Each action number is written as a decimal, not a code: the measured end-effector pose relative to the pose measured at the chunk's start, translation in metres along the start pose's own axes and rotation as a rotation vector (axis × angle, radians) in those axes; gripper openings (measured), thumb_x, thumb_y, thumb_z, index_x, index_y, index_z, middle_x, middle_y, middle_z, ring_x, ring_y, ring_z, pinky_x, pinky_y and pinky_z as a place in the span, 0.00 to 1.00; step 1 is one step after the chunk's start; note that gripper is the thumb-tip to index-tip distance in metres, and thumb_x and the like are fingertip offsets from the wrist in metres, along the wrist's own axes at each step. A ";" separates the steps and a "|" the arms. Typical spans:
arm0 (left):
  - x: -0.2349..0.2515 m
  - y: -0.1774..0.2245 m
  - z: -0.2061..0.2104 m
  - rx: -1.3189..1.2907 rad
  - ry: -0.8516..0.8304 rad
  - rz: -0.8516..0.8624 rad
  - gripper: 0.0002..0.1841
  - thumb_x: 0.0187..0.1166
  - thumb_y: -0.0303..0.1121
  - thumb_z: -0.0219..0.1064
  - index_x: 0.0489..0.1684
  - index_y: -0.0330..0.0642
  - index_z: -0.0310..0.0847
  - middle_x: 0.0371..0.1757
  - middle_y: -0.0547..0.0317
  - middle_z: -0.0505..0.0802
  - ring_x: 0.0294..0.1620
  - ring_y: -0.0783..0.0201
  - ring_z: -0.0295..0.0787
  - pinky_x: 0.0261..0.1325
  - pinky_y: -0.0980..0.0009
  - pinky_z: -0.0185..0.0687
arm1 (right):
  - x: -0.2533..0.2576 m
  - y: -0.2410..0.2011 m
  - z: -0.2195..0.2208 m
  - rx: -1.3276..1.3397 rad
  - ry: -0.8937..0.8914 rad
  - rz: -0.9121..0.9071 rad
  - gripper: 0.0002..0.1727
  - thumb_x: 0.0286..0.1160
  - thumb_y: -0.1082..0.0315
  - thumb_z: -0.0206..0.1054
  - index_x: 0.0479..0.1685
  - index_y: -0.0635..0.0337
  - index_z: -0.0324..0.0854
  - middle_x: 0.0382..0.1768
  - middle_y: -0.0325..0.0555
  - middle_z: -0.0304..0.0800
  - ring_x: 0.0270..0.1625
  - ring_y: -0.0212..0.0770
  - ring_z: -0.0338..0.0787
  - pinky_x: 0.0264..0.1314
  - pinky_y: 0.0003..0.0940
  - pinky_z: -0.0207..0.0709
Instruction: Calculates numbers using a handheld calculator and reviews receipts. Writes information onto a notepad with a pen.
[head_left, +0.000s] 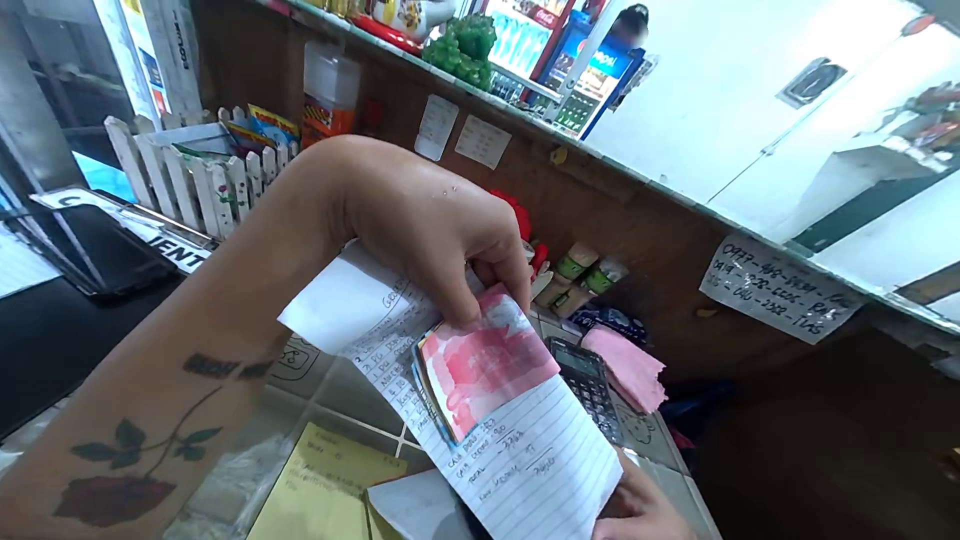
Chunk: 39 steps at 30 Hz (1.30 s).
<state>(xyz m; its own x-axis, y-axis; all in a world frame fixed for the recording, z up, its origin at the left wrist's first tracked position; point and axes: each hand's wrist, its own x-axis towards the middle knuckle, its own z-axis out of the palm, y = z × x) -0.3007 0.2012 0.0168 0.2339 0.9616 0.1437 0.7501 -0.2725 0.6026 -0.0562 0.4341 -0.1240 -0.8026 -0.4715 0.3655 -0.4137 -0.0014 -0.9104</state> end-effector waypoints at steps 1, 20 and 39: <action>0.001 -0.002 0.000 0.001 -0.002 0.026 0.15 0.71 0.22 0.71 0.56 0.38 0.90 0.39 0.63 0.96 0.37 0.78 0.92 0.39 0.82 0.88 | -0.004 0.002 -0.001 0.031 0.005 -0.036 0.22 0.84 0.58 0.66 0.76 0.37 0.79 0.68 0.18 0.88 0.68 0.16 0.84 0.72 0.19 0.79; 0.087 -0.040 0.091 -0.252 0.346 -0.253 0.14 0.90 0.37 0.60 0.59 0.37 0.84 0.46 0.53 0.92 0.42 0.65 0.88 0.47 0.65 0.85 | 0.011 0.023 -0.015 -0.381 1.162 0.131 0.15 0.74 0.64 0.71 0.57 0.57 0.88 0.40 0.46 0.95 0.40 0.39 0.95 0.45 0.36 0.91; 0.099 -0.057 0.116 -0.474 0.523 -0.331 0.22 0.72 0.26 0.77 0.66 0.40 0.80 0.51 0.57 0.95 0.48 0.66 0.94 0.53 0.68 0.91 | 0.006 0.015 -0.018 -0.393 1.147 0.162 0.19 0.73 0.70 0.74 0.63 0.56 0.82 0.45 0.43 0.95 0.44 0.39 0.95 0.48 0.35 0.91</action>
<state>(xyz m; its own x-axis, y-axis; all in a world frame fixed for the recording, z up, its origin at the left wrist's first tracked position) -0.2484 0.3081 -0.0937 -0.3670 0.9129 0.1785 0.3580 -0.0385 0.9329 -0.0748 0.4475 -0.1326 -0.6883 0.6093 0.3936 -0.2164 0.3454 -0.9132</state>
